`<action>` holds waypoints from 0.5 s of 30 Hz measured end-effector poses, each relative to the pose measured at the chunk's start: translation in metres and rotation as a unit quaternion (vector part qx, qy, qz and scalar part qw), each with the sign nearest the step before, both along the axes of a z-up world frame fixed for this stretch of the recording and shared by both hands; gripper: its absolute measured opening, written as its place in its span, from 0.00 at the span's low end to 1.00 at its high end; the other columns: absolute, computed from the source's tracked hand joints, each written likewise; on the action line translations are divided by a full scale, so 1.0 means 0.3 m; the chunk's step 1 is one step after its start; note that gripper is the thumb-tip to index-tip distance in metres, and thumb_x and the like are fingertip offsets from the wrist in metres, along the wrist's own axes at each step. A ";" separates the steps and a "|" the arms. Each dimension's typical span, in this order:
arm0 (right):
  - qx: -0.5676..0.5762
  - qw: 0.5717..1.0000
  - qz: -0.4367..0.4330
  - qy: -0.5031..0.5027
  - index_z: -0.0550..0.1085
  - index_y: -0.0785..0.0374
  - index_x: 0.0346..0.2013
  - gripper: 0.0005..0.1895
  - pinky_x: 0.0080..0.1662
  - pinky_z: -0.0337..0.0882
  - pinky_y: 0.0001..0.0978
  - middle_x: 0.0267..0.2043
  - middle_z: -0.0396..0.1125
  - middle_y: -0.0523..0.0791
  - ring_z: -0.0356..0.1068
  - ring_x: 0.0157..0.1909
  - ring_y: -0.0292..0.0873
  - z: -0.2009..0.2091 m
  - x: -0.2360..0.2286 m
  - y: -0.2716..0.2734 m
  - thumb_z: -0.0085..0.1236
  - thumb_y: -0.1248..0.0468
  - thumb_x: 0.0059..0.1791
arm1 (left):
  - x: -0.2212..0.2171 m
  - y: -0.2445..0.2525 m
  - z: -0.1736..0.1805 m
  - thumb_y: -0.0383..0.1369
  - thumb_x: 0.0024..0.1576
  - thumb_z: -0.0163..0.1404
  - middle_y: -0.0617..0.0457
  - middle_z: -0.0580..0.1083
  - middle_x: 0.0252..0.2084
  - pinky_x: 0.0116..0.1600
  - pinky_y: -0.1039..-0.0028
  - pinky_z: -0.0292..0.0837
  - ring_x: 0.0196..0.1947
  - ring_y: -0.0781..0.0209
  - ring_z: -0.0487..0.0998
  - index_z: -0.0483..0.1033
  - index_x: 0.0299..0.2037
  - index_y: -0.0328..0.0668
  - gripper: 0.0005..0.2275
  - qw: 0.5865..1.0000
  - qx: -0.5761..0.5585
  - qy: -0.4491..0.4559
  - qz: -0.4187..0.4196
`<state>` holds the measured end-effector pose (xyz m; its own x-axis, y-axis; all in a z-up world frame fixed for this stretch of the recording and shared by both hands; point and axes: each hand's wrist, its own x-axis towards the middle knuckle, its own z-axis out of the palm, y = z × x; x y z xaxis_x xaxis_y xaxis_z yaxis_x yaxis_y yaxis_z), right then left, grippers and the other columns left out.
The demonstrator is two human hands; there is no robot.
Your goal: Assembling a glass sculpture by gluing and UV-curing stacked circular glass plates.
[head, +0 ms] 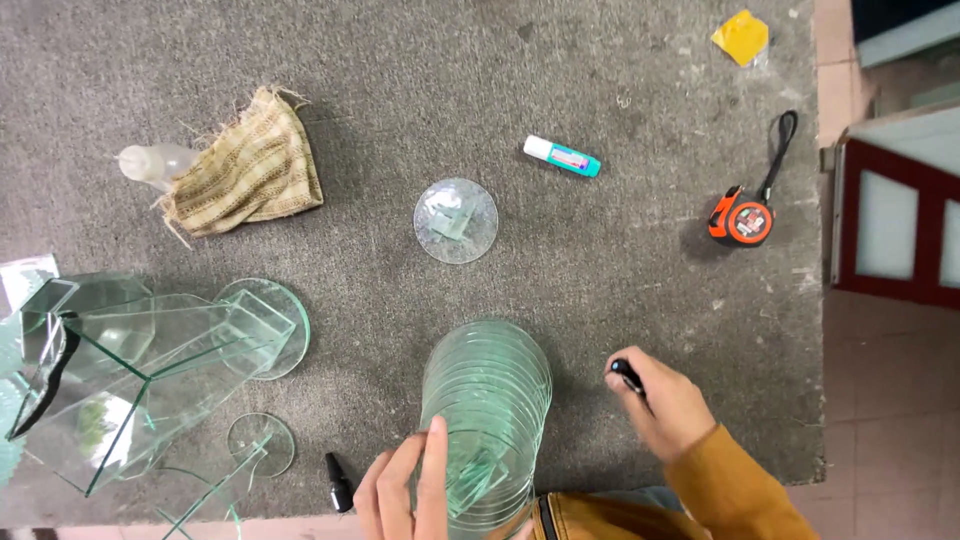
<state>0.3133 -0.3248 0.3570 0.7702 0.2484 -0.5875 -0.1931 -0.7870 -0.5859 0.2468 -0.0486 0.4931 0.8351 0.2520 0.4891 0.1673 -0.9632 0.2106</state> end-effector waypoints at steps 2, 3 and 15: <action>-0.055 0.998 0.016 0.024 0.72 0.44 0.48 0.09 0.48 0.74 0.44 0.41 0.79 0.40 0.79 0.43 0.48 -0.119 -0.010 -0.038 0.49 0.48 0.59 | 0.011 -0.019 0.037 0.63 0.64 0.34 0.54 0.81 0.45 0.51 0.63 0.77 0.40 0.50 0.74 0.86 0.52 0.49 0.33 0.999 0.033 0.022 0.013; -0.094 0.994 0.029 0.047 0.72 0.44 0.49 0.11 0.48 0.75 0.50 0.45 0.79 0.43 0.79 0.46 0.54 -0.165 -0.016 -0.056 0.48 0.46 0.59 | 0.009 -0.031 0.058 0.66 0.58 0.37 0.54 0.79 0.49 0.55 0.61 0.77 0.44 0.49 0.73 0.84 0.56 0.52 0.34 0.997 0.017 0.069 0.015; 0.313 0.904 0.209 -0.204 0.57 0.54 0.80 0.61 0.80 0.37 0.73 0.87 0.43 0.59 0.40 0.88 0.68 0.300 0.047 0.345 0.76 0.45 0.36 | 0.015 -0.064 0.090 0.67 0.46 0.48 0.44 0.71 0.54 0.61 0.51 0.71 0.52 0.43 0.74 0.77 0.57 0.46 0.38 0.985 -0.065 0.158 0.011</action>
